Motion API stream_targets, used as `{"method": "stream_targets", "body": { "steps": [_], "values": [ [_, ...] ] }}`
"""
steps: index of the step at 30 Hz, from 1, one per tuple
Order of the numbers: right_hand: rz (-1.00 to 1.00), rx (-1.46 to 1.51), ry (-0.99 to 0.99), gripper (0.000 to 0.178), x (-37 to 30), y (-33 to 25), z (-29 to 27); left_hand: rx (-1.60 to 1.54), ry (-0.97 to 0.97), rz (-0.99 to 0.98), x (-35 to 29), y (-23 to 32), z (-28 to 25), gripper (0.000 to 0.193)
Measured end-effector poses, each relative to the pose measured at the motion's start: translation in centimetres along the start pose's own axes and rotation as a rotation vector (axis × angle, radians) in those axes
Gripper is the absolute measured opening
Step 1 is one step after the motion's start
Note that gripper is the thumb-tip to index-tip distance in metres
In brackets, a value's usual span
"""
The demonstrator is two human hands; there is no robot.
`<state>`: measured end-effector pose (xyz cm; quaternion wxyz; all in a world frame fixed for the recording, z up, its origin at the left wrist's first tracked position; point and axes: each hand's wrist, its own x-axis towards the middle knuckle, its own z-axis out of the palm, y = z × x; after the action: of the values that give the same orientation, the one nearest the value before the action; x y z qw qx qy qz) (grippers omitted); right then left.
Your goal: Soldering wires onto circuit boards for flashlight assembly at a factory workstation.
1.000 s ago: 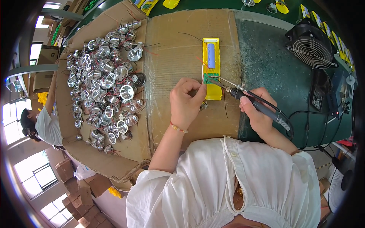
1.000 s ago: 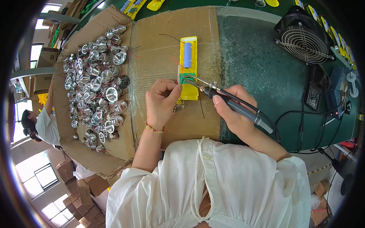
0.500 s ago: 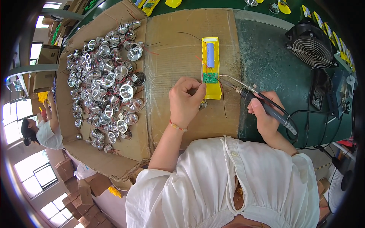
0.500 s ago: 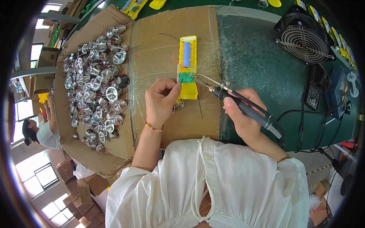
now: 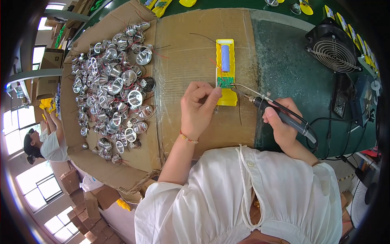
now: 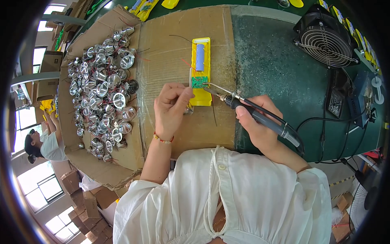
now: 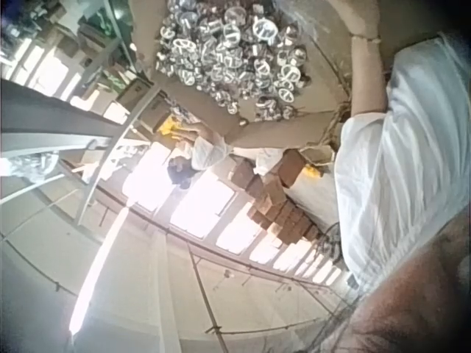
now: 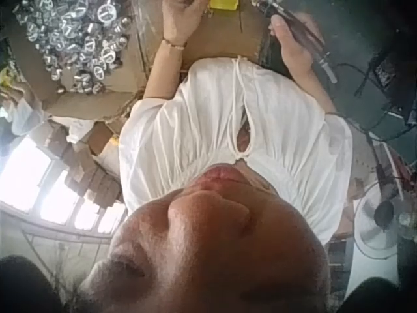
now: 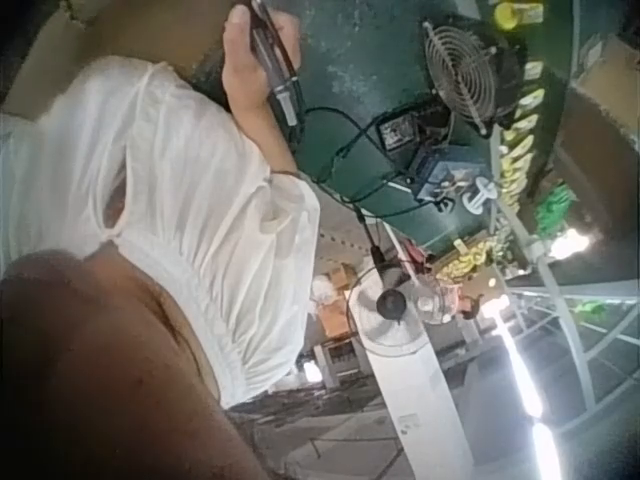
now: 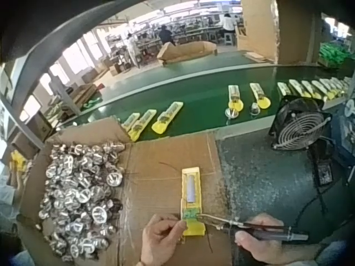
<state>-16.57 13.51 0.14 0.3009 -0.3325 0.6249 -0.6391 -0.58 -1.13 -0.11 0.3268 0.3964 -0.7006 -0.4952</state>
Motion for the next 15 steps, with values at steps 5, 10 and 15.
{"method": "stream_targets", "body": {
  "steps": [5, 10, 15],
  "values": [
    [0.042, 0.018, 0.033, 0.015, 0.15, -0.19, 0.26, 0.148, -0.092, -0.008, 0.03, -0.06, 0.31, 0.011],
    [0.047, 0.023, 0.007, 0.013, 0.21, 0.05, 0.54, 0.23, -0.101, 0.018, 0.17, 0.24, 0.33, 0.011],
    [0.033, -0.013, -0.003, 0.013, 0.19, -0.01, 0.31, 0.225, -0.118, 0.016, 0.26, 0.48, 0.29, 0.011]
  ]
}}
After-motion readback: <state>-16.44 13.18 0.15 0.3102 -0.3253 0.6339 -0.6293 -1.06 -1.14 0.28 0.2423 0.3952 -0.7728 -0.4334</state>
